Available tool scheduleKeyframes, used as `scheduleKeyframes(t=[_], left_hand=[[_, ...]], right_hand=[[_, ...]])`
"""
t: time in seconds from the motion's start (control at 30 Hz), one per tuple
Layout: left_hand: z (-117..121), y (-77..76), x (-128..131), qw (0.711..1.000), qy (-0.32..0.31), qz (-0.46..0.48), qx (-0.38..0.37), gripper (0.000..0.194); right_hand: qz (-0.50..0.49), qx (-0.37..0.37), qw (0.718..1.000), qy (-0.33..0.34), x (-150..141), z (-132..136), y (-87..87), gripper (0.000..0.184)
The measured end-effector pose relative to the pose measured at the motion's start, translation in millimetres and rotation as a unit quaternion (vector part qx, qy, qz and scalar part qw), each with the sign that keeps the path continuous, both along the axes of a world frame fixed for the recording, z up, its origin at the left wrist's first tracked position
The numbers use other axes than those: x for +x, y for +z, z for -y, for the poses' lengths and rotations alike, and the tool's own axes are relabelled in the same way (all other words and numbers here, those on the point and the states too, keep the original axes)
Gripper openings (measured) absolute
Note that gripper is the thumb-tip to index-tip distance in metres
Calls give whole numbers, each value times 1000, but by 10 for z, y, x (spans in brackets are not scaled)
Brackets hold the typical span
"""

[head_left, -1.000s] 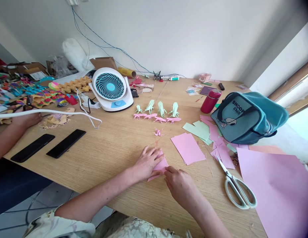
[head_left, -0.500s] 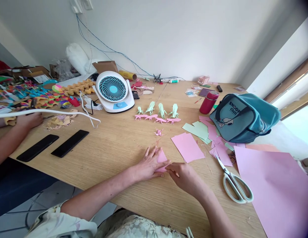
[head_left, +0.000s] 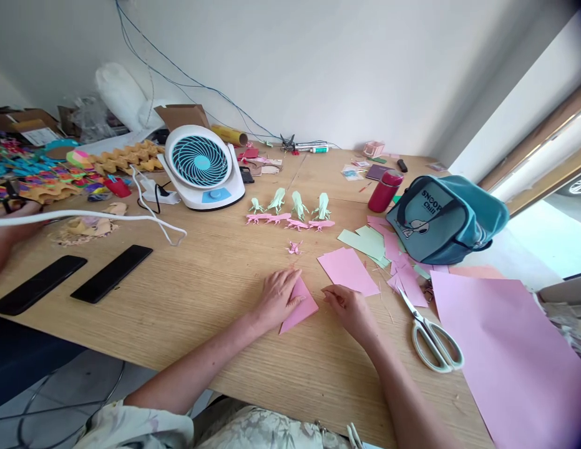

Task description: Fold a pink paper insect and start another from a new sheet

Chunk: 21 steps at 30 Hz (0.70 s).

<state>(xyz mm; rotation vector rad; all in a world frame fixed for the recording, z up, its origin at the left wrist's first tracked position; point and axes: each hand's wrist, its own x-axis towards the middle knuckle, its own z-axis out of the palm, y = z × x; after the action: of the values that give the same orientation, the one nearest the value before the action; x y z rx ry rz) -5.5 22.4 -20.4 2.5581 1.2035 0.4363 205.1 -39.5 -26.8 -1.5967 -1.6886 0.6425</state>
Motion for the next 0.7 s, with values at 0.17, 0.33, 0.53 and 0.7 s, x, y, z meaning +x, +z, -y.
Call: scheduleKeyframes(t=[0.17,0.33,0.53,0.7], left_hand=[[-80,80,114,995,87,-47,-35,55],[-130,149,232,989,115,-29,-92,71],[-163,140,349,987,118,-24,-109,88],[-178,108,369,985,125,9,-121,64]], right_hand=[[19,-14,1000,14,-56,9,7,25],[50,-14,999,15,-105,27,35,22],[71,-16,997,7,-157,48,32,21],[85,-27,996,1,-175,58,47,20]])
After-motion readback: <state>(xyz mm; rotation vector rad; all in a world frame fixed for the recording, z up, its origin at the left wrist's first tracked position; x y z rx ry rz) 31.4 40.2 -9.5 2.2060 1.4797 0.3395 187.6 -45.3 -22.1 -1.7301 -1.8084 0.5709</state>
